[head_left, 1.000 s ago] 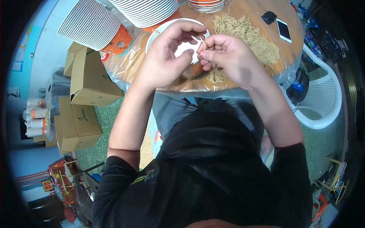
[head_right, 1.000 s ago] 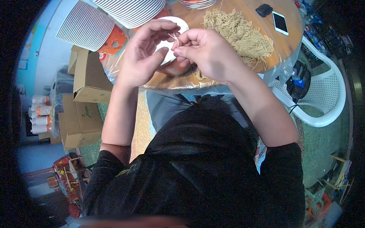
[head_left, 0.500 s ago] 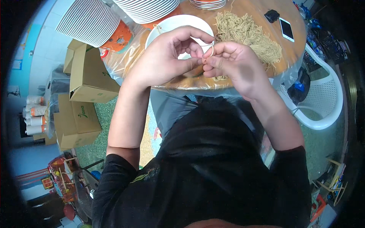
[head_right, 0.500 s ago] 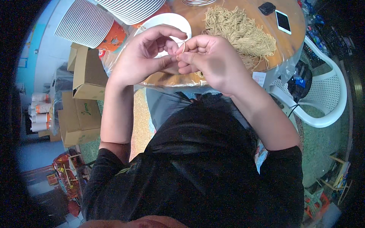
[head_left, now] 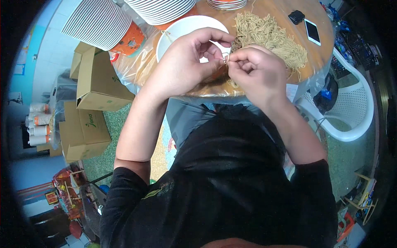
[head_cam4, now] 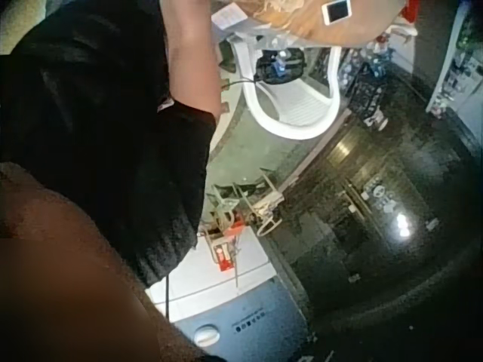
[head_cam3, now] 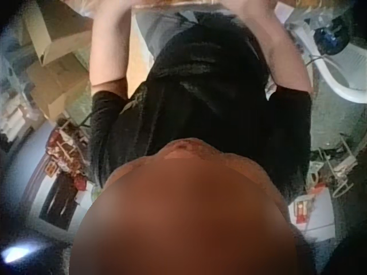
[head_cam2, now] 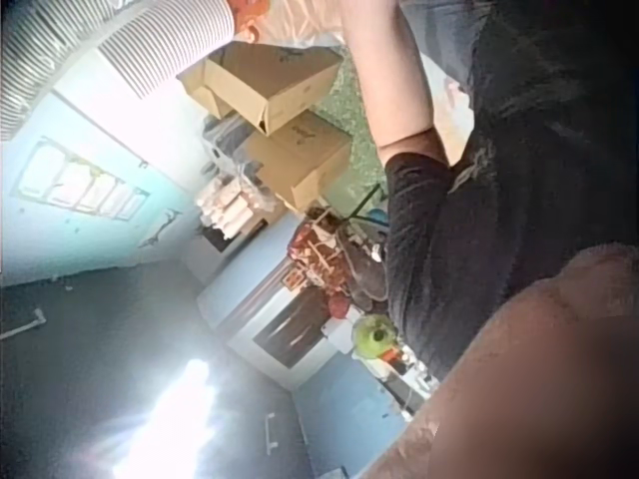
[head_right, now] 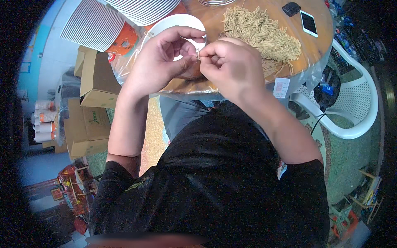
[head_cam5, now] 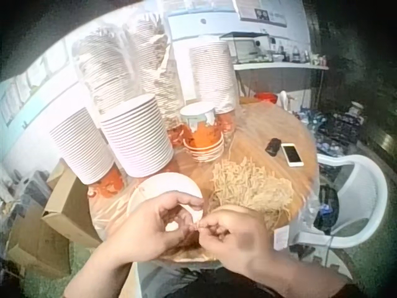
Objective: Tying small bundles of dried fibers using a single strand as a tie.
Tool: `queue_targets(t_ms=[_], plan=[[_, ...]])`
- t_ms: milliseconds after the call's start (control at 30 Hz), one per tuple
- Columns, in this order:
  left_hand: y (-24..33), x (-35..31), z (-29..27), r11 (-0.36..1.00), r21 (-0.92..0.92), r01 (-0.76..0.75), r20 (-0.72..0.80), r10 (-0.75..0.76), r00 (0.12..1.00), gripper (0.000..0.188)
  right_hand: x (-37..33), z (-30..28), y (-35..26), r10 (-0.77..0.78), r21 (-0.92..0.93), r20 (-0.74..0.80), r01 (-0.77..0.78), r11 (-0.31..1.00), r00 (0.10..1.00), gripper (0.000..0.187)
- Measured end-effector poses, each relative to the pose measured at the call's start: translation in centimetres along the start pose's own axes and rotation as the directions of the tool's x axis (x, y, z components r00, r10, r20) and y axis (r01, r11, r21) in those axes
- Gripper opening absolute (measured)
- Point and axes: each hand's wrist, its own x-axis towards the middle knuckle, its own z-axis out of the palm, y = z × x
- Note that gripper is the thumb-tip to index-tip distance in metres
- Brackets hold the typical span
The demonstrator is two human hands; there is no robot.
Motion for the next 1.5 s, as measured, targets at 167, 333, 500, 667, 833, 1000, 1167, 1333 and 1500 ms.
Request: queue_targets(t_ms=[167, 333, 500, 667, 833, 1000, 1167, 1333, 1500], plan=[[0.4, -0.2, 0.3, 0.996, 0.088, 0.017, -0.012, -0.016, 1.0, 0.05, -0.7, 1.6, 0.8, -0.236, -0.16, -0.158, 0.211, 0.964, 0.959, 0.015], [-0.6, -0.6, 1.2, 0.999, 0.024, -0.041, -0.088, 0.043, 0.995, 0.038, -0.3, 3.1, 2.7, -0.456, -0.216, -0.281, 0.407, 0.887, 0.844, 0.021], [-0.1, -0.8, 1.3, 0.997, -0.052, 0.06, -0.176, -0.068, 0.982, 0.026, -0.2, 3.8, 3.9, -0.607, -0.304, -0.358, 0.526, 0.794, 0.71, 0.026], [-0.1, -1.1, 1.1, 0.987, -0.064, 0.148, -0.201, -0.158, 0.967, 0.022, -0.1, 4.6, 3.9, -0.619, -0.253, -0.407, 0.568, 0.783, 0.672, 0.029], [-0.4, -1.3, 0.4, 0.991, 0.066, 0.117, -0.151, -0.106, 0.983, 0.02, 0.1, 4.9, 3.7, -0.641, -0.238, -0.406, 0.602, 0.762, 0.651, 0.031], [-0.2, -1.2, -0.4, 0.977, 0.015, 0.215, -0.098, -0.212, 0.972, 0.017, 0.2, 4.9, 3.9, -0.662, -0.234, -0.409, 0.63, 0.741, 0.627, 0.029], [-1.3, -1.3, -0.5, 0.983, 0.053, 0.174, -0.181, -0.162, 0.97, 0.015, -0.3, 4.6, 2.8, -0.594, -0.156, -0.383, 0.585, 0.796, 0.707, 0.026], [-0.7, -1.2, 0.2, 0.874, 0.482, 0.059, -0.299, 0.101, 0.949, 0.019, -1.9, 5.2, 2.6, -0.386, 0.126, -0.358, 0.453, 0.882, 0.85, 0.022], [-0.5, -1.3, 0.9, 0.879, 0.46, 0.126, -0.311, 0.027, 0.95, 0.017, -2.3, 6.2, 2.8, -0.133, 0.557, -0.252, 0.256, 0.79, 0.959, 0.017]])
